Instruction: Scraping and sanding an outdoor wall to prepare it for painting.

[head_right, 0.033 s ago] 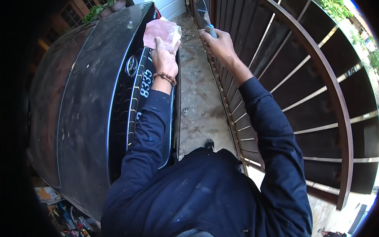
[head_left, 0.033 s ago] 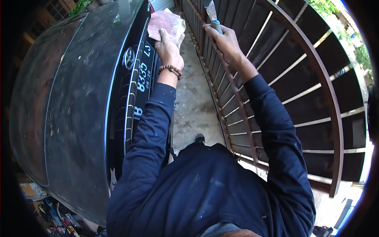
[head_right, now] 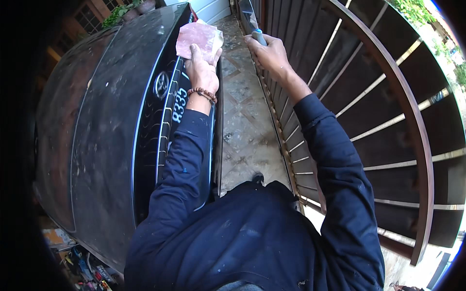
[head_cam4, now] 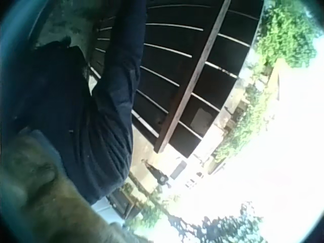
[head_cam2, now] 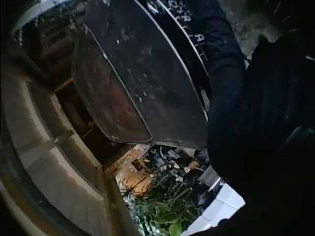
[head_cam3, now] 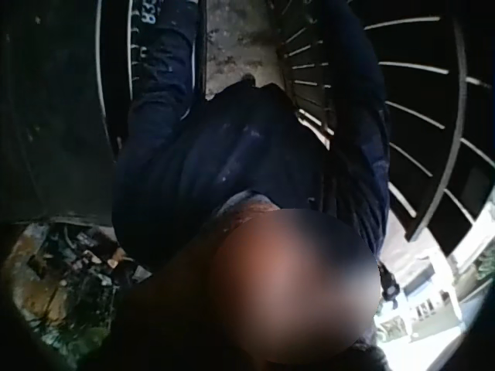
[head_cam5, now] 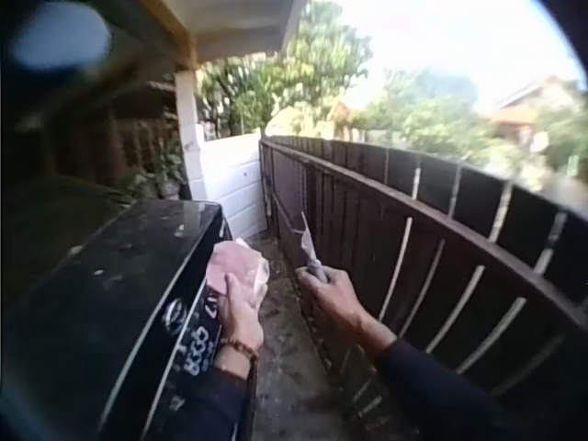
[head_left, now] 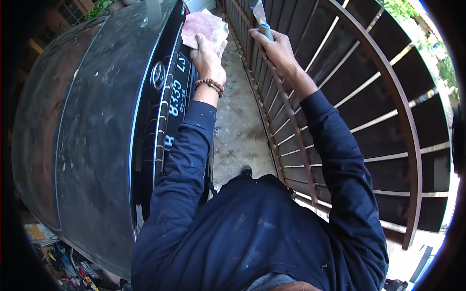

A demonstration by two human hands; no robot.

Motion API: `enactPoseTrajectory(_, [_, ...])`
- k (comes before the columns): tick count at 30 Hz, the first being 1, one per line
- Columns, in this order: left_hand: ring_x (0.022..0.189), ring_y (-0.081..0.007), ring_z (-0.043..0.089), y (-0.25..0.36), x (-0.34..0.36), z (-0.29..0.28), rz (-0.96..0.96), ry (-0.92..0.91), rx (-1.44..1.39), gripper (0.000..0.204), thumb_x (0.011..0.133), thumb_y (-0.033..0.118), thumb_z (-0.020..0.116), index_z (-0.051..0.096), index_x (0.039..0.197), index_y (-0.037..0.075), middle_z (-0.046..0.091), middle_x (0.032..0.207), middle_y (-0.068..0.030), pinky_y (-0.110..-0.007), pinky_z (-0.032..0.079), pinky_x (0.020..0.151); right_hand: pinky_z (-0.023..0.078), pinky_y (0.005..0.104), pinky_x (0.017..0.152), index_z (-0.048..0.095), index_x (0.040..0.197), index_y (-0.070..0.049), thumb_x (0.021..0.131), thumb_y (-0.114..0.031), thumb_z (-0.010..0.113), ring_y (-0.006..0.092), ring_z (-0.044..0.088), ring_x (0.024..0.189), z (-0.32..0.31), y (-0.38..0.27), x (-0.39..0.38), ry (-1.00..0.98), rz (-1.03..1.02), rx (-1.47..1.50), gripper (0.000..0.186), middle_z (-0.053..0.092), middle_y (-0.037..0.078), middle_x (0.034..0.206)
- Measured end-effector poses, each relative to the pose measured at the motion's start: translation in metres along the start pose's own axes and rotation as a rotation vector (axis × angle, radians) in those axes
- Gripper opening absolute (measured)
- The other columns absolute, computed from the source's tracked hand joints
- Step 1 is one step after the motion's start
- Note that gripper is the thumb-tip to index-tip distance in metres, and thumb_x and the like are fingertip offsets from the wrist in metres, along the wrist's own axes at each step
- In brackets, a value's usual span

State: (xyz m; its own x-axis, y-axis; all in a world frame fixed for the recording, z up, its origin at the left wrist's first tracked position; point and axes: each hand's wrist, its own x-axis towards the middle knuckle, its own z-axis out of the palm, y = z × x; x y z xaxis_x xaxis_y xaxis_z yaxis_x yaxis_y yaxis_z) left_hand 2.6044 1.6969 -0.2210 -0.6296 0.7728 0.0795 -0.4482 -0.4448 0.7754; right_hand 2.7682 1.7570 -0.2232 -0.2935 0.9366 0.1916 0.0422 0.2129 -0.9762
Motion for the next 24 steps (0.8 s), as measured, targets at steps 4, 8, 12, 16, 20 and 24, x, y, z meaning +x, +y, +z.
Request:
enactPoseTrajectory(4, [0.112, -0.0264, 0.065, -0.021, 0.073, 0.008, -0.028, 0.075, -0.002, 0.054, 0.107, 0.037, 0.045, 0.036, 0.146, 0.0, 0.055, 0.136, -0.0146, -0.039, 0.06, 0.087, 0.034, 0.0241, 0.045, 0.068, 0.092, -0.004, 0.095, -0.035, 0.068, 0.0043, 0.044, 0.049, 0.015, 0.023, 0.082, -0.047, 0.08, -0.008, 0.031, 0.051, -0.004, 0.058])
enactPoseTrajectory(8, [0.082, -0.0224, 0.068, -0.05, 0.139, 0.009, 0.077, 0.035, -0.031, 0.041, 0.106, 0.033, 0.047, 0.052, 0.125, -0.004, 0.065, 0.098, -0.0117, -0.041, 0.062, 0.081, 0.033, 0.0242, 0.044, 0.07, 0.098, -0.003, 0.095, -0.032, 0.069, 0.0037, 0.043, 0.048, 0.023, 0.047, 0.145, -0.066, -0.014, 0.084, 0.029, 0.05, -0.005, 0.059])
enactPoseTrajectory(12, [0.092, -0.0202, 0.068, -0.085, 0.209, 0.013, 0.077, 0.079, 0.027, 0.047, 0.104, 0.039, 0.053, 0.055, 0.13, 0.0, 0.066, 0.116, -0.0081, -0.03, 0.057, 0.079, 0.033, 0.0239, 0.046, 0.073, 0.103, -0.005, 0.094, -0.031, 0.069, 0.0031, 0.043, 0.05, 0.025, 0.074, 0.216, -0.131, 0.004, 0.142, 0.028, 0.052, -0.005, 0.061])
enactPoseTrajectory(16, [0.093, -0.0168, 0.067, -0.118, 0.274, 0.028, 0.146, 0.041, 0.016, 0.044, 0.105, 0.036, 0.052, 0.058, 0.127, 0.0, 0.067, 0.111, -0.0069, -0.029, 0.055, 0.081, 0.03, 0.0213, 0.044, 0.073, 0.111, -0.009, 0.096, -0.028, 0.067, 0.0022, 0.042, 0.05, 0.028, 0.106, 0.298, -0.097, 0.002, 0.091, 0.025, 0.048, -0.008, 0.064])
enactPoseTrajectory(20, [0.097, -0.0169, 0.066, -0.147, 0.33, 0.042, 0.084, 0.131, 0.098, 0.044, 0.105, 0.035, 0.051, 0.056, 0.13, -0.001, 0.066, 0.112, -0.0071, -0.031, 0.055, 0.082, 0.03, 0.0224, 0.042, 0.073, 0.107, -0.008, 0.096, -0.028, 0.068, 0.003, 0.04, 0.048, 0.039, 0.144, 0.367, -0.065, 0.178, 0.174, 0.024, 0.048, -0.007, 0.064])
enactPoseTrajectory(24, [0.098, -0.017, 0.066, -0.184, 0.403, 0.05, -0.005, 0.206, 0.102, 0.045, 0.106, 0.036, 0.049, 0.053, 0.132, -0.001, 0.065, 0.117, -0.0081, -0.031, 0.055, 0.082, 0.031, 0.0233, 0.042, 0.073, 0.104, -0.007, 0.096, -0.028, 0.068, 0.0037, 0.042, 0.047, 0.052, 0.176, 0.437, -0.082, 0.085, 0.162, 0.023, 0.048, -0.006, 0.063])
